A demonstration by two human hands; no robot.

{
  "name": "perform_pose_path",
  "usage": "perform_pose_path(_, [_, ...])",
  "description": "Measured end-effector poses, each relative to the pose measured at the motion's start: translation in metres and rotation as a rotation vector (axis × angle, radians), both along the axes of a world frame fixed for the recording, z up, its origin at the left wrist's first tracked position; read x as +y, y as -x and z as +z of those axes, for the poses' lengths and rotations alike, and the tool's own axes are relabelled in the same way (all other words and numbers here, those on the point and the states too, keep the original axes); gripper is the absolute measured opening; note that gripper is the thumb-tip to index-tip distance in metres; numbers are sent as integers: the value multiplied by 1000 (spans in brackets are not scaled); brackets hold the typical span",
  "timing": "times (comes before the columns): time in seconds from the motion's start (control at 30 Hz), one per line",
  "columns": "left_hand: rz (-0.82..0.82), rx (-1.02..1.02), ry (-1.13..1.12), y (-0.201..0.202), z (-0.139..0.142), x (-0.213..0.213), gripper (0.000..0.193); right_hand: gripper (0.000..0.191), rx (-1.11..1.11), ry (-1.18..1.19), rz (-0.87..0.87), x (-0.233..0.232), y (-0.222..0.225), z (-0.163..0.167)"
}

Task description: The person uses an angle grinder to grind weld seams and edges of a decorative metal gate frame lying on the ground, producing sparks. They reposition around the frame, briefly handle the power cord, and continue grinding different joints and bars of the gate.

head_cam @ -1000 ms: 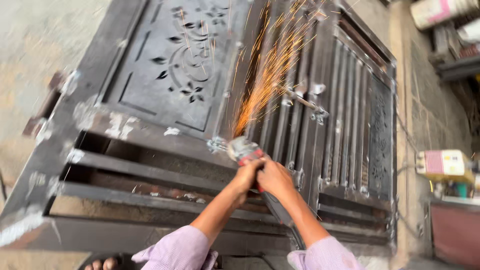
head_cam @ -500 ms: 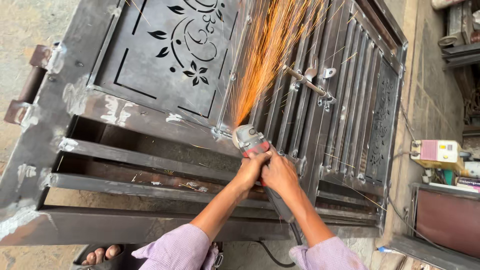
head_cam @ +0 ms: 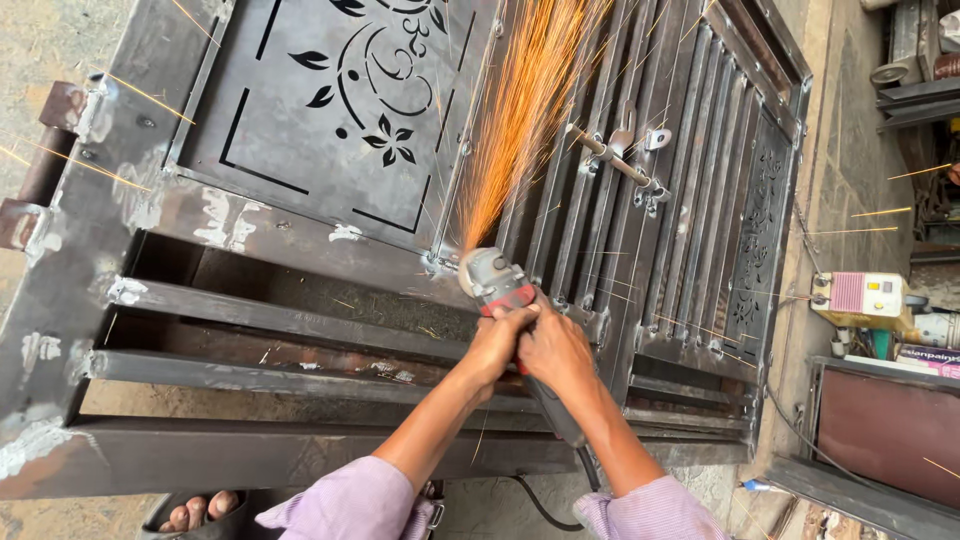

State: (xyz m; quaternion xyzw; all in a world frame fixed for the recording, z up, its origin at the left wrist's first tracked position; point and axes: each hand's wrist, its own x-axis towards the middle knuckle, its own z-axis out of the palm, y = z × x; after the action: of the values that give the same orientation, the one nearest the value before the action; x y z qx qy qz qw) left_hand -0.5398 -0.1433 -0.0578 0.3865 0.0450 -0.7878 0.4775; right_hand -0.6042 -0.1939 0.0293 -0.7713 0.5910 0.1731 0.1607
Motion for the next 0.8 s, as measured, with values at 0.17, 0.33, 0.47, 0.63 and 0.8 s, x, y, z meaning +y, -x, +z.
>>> perform_pose_path(0.17, [110,9,96,4,-12,2,48,55,-47,32,62,0,5,-8])
perform_pose_path(0.33, [94,-3,60,21,-7,-5,44,52,37,-29,-59,-1,11,2])
perform_pose_path(0.47, [153,-27,104,13,-9,0,46,52,17,16,9,1,5,-3])
perform_pose_path(0.63, [20,10,16,4,-5,3,49,54,-36,3,14,3,8,-5])
perform_pose_path(0.8, [-123,11,-71,13,-1,-4,53,51,-6,-14,-45,-1,14,0])
